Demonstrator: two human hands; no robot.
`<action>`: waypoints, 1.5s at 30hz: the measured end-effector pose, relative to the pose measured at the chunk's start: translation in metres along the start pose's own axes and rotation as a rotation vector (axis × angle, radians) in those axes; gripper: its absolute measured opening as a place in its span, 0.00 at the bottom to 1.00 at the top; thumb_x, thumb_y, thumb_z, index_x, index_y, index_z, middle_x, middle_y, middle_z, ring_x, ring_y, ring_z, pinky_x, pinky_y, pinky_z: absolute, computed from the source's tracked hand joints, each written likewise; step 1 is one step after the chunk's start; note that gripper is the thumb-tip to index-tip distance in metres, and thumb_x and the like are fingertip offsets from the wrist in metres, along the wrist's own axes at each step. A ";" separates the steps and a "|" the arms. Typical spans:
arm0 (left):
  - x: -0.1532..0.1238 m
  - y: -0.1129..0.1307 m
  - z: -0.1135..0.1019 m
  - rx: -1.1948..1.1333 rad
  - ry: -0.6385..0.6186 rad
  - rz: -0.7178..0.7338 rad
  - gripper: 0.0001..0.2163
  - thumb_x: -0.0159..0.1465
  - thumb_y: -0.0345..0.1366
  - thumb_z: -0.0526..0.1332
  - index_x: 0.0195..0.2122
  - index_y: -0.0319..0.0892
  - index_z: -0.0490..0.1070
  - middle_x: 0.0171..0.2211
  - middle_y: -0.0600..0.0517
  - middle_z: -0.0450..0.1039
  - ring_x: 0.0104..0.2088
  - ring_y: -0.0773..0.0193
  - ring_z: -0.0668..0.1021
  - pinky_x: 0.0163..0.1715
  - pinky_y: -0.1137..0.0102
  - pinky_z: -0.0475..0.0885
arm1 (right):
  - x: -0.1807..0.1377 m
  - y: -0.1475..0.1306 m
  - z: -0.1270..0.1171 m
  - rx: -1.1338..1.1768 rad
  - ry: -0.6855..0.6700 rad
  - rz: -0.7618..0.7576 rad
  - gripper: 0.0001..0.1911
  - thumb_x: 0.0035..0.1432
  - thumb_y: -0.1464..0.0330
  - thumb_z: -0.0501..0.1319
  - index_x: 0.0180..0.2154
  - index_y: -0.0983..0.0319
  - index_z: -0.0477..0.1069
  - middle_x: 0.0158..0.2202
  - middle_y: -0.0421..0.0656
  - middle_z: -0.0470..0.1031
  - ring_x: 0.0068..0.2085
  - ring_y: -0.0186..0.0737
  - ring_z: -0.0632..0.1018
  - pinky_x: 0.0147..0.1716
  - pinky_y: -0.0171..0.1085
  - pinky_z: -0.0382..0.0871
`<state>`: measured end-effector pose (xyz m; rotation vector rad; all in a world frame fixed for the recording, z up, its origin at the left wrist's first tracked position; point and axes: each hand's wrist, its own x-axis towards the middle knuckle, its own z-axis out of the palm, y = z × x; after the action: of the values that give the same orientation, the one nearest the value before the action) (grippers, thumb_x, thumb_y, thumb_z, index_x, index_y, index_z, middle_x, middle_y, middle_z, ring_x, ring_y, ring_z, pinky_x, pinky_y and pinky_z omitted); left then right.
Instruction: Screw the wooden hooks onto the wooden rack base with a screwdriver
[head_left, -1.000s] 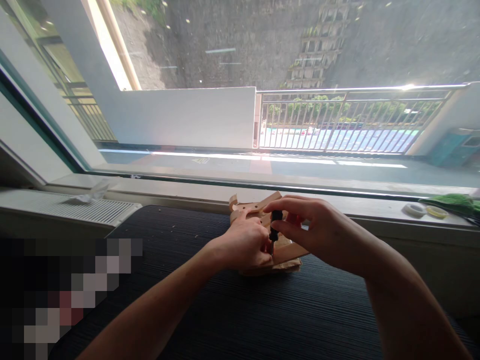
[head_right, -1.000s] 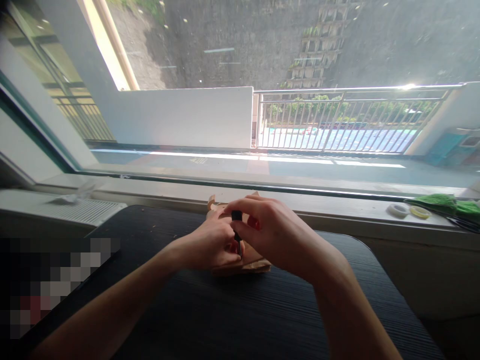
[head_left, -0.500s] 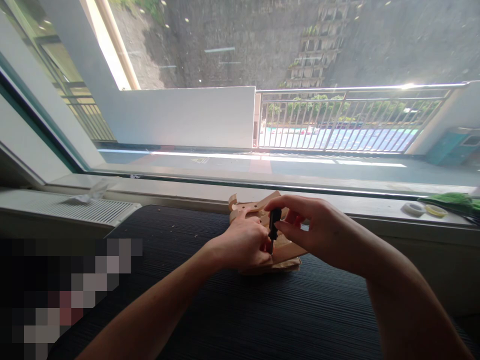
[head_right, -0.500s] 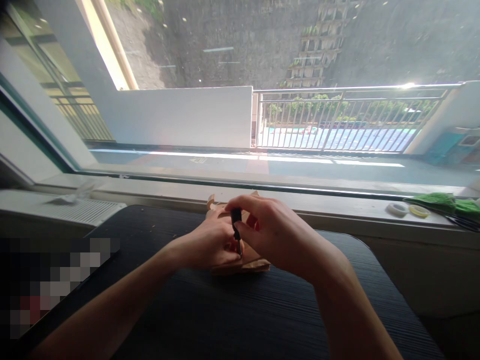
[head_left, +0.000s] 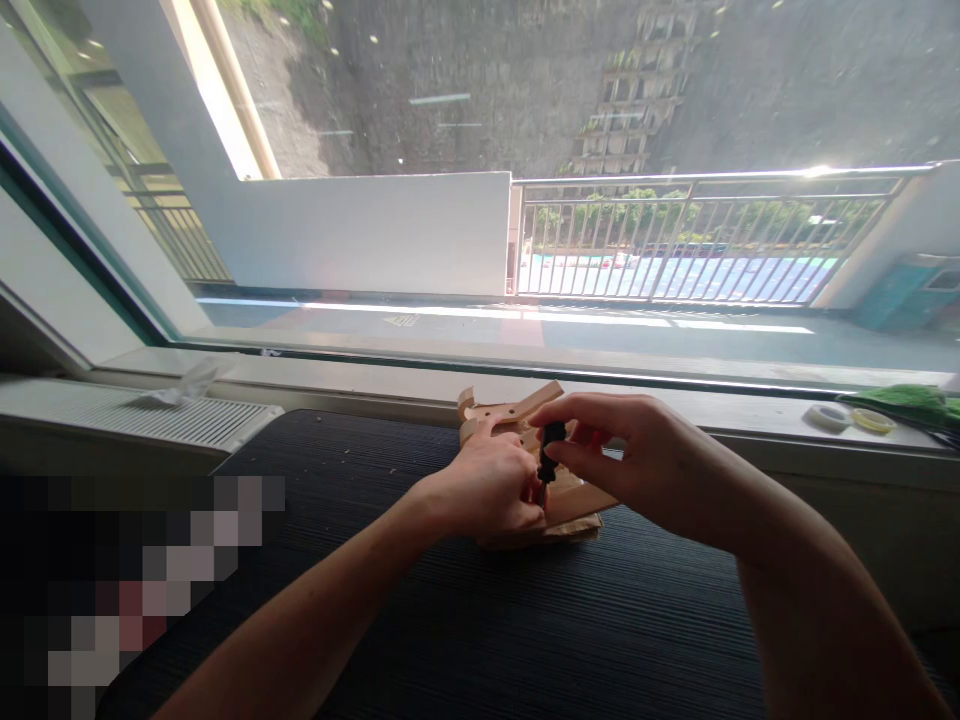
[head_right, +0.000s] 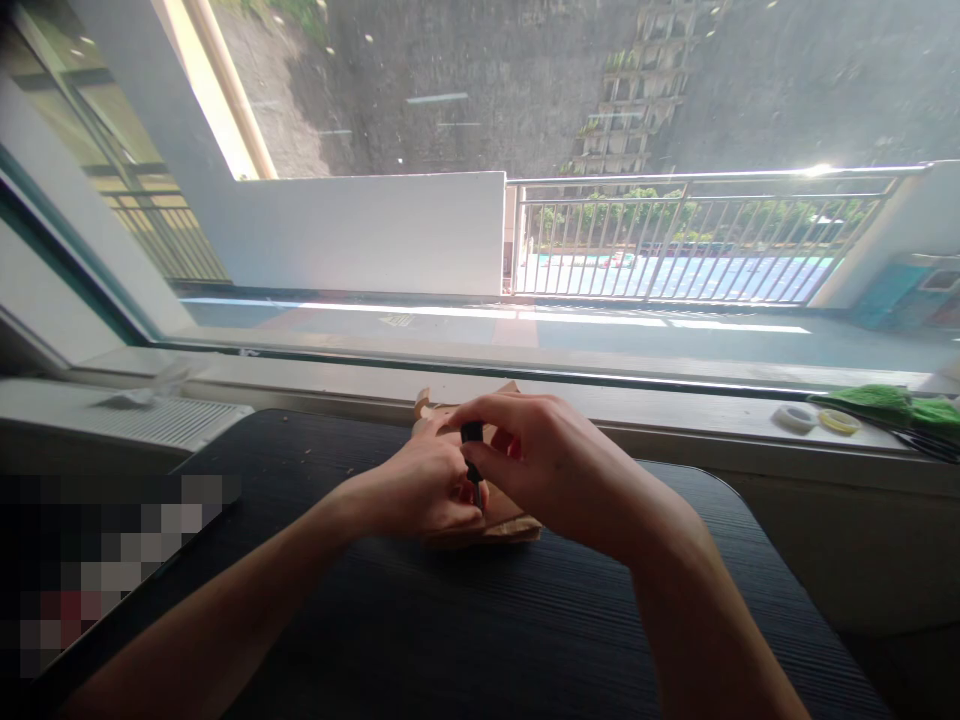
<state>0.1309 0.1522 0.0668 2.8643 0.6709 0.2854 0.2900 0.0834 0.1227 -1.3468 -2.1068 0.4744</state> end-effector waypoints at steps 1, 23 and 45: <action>0.000 0.000 0.001 -0.008 0.002 0.002 0.09 0.56 0.39 0.59 0.23 0.43 0.75 0.25 0.53 0.76 0.39 0.56 0.74 0.56 0.55 0.51 | 0.000 0.001 0.000 -0.015 0.010 0.004 0.10 0.56 0.70 0.57 0.41 0.56 0.73 0.36 0.39 0.75 0.31 0.33 0.72 0.30 0.32 0.64; -0.002 0.000 0.004 -0.065 0.003 0.022 0.08 0.55 0.36 0.60 0.20 0.44 0.73 0.20 0.57 0.73 0.40 0.58 0.73 0.58 0.55 0.46 | 0.006 0.004 0.004 -0.148 0.083 -0.019 0.10 0.59 0.67 0.56 0.35 0.60 0.76 0.31 0.41 0.76 0.31 0.35 0.73 0.30 0.33 0.64; -0.001 -0.001 0.006 0.015 0.045 0.009 0.09 0.56 0.40 0.58 0.23 0.43 0.74 0.25 0.52 0.75 0.44 0.53 0.72 0.56 0.51 0.50 | 0.001 0.000 0.005 -0.037 0.025 -0.006 0.18 0.57 0.69 0.57 0.49 0.53 0.70 0.35 0.37 0.76 0.28 0.31 0.72 0.27 0.30 0.65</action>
<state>0.1309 0.1517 0.0606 2.8832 0.6716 0.3487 0.2868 0.0840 0.1192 -1.3600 -2.1080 0.4155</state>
